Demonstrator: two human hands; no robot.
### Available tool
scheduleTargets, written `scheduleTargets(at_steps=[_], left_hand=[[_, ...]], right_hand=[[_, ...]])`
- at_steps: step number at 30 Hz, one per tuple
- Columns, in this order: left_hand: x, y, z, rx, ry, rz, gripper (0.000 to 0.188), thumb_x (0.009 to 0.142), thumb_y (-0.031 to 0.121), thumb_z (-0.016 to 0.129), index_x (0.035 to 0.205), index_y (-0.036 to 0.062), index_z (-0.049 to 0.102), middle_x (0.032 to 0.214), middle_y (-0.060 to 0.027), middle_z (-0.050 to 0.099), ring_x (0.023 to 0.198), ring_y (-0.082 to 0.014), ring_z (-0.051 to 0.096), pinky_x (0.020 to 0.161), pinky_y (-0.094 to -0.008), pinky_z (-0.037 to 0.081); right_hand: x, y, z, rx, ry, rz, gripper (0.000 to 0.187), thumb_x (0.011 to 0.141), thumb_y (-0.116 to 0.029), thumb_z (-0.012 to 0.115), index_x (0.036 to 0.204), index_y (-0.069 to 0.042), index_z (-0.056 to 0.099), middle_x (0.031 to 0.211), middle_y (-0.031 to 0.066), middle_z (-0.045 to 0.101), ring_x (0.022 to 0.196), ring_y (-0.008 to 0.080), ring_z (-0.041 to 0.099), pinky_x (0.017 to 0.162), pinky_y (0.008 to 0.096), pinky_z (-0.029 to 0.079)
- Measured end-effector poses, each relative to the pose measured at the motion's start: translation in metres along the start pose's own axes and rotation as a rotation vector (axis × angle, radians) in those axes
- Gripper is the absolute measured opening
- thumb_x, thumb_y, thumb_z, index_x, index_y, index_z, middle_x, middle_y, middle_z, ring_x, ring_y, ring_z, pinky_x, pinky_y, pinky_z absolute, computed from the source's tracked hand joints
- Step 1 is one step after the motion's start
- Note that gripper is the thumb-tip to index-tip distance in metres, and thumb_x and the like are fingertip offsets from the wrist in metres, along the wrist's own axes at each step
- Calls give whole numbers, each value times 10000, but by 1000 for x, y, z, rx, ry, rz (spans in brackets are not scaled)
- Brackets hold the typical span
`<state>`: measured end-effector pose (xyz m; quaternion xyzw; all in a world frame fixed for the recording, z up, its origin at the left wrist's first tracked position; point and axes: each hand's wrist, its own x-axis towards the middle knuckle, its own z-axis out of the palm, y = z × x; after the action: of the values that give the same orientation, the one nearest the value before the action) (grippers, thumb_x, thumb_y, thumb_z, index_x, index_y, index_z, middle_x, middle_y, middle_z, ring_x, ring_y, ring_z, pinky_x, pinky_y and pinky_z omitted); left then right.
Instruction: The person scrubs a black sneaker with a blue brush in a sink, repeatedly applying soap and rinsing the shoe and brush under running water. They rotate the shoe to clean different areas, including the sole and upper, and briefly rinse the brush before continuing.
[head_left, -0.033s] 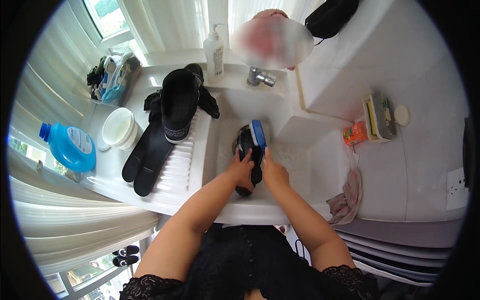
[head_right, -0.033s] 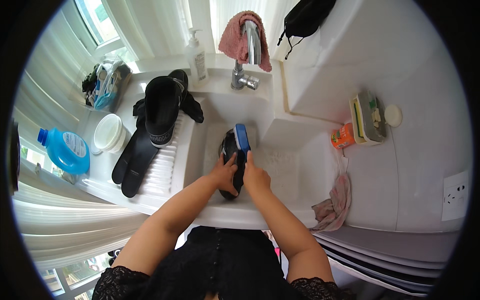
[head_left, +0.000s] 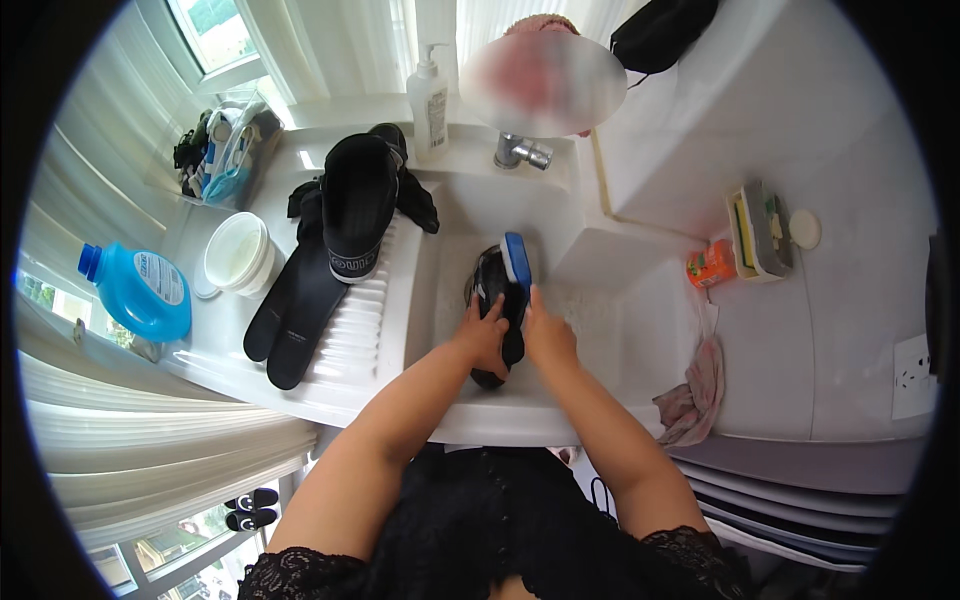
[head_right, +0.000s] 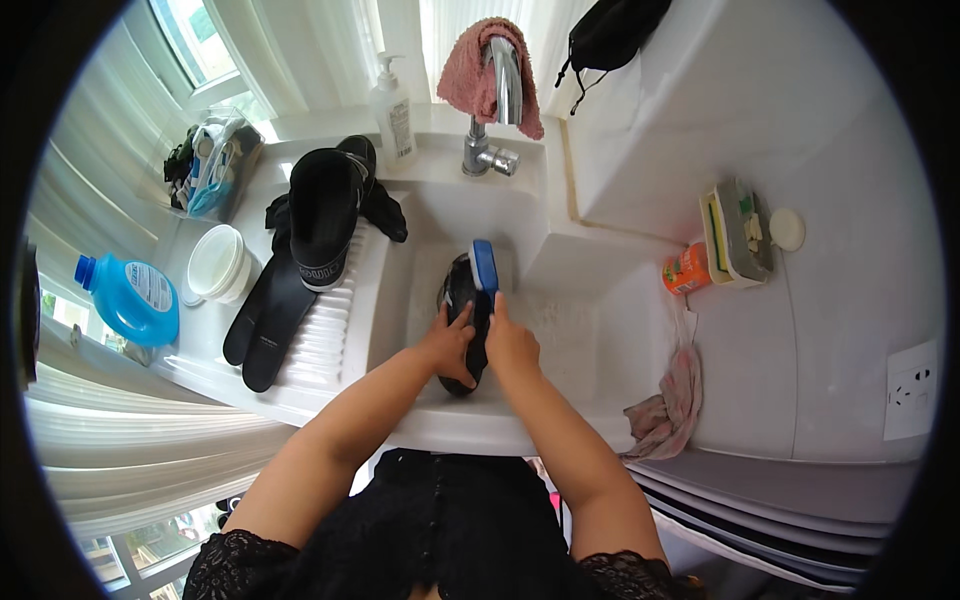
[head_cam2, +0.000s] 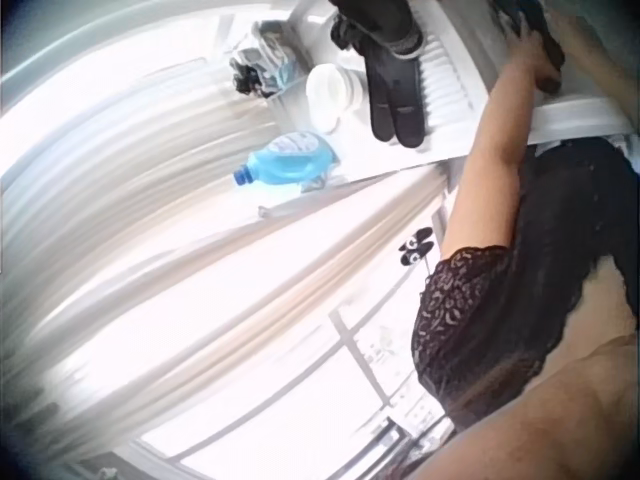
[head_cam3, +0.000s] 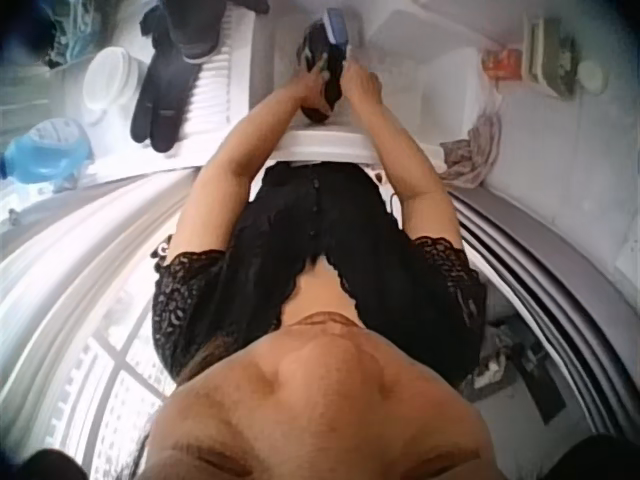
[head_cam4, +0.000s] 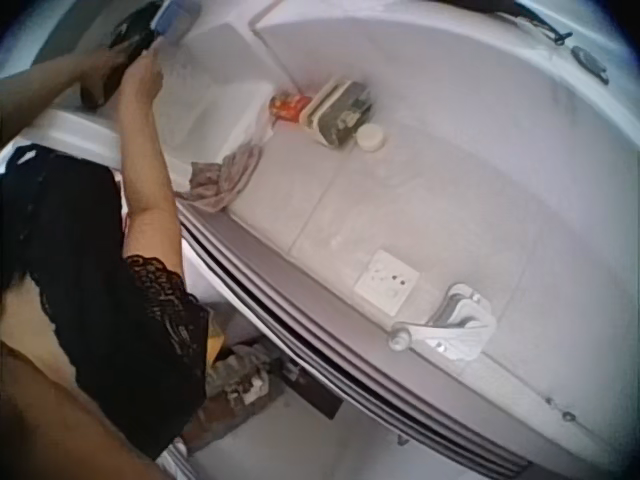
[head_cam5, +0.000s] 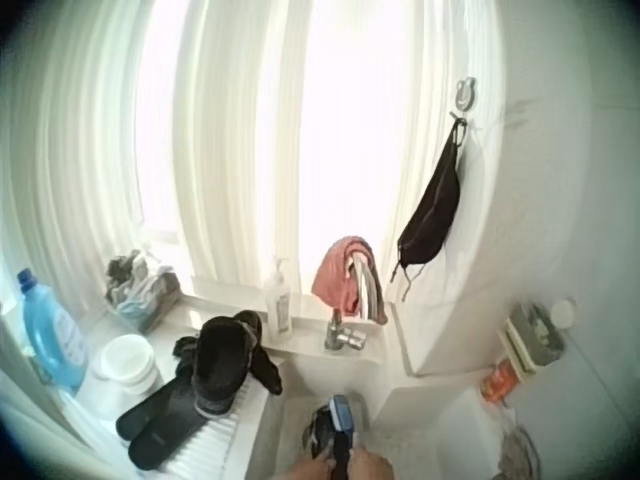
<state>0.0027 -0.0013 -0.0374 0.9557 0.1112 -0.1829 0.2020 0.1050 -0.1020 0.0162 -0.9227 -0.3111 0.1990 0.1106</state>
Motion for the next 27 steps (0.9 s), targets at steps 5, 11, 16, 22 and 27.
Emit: scheduleTargets(at_steps=[5, 11, 16, 22, 27], left_hand=[[-3, 5, -16, -31, -12, 3, 911, 473, 478, 836, 1229, 71, 531, 1553, -203, 113, 1352, -584, 92, 1102, -574, 227], [6, -8, 4, -36, 7, 86, 922, 464, 570, 806, 1126, -22, 558, 1465, -323, 249, 1367, -499, 202, 1115, -606, 108], [3, -5, 0, -33, 66, 75, 910, 465, 512, 822, 1186, 36, 538, 1518, -227, 204, 1344, -577, 131, 1104, -599, 177], [-3, -5, -6, -59, 9, -12, 889, 477, 459, 824, 1222, 73, 529, 1538, -177, 197, 1354, -584, 74, 1107, -588, 197], [-1, 0, -12, -59, -42, -3, 890, 495, 442, 821, 1249, 75, 523, 1518, -154, 260, 1370, -556, 69, 1120, -563, 195]], right_hand=[[16, 10, 7, 112, 41, 36, 480, 972, -296, 398, 1434, -205, 306, 985, 229, 652, 917, 417, 629, 788, 513, 492], [-37, 15, 12, -35, -136, -1, 443, 961, -298, 429, 1394, -206, 409, 973, 185, 667, 918, 388, 637, 792, 494, 497], [9, 2, -6, -399, -165, -144, 496, 936, -198, 466, 1414, -115, 367, 996, 144, 681, 911, 311, 664, 721, 433, 537], [-23, 0, -76, -670, -159, -321, 448, 850, -99, 577, 1293, -95, 512, 919, 125, 694, 863, 279, 688, 683, 388, 554], [43, -6, -32, -844, -132, -527, 316, 899, -123, 508, 1210, -104, 561, 840, 88, 686, 802, 275, 684, 624, 403, 543]])
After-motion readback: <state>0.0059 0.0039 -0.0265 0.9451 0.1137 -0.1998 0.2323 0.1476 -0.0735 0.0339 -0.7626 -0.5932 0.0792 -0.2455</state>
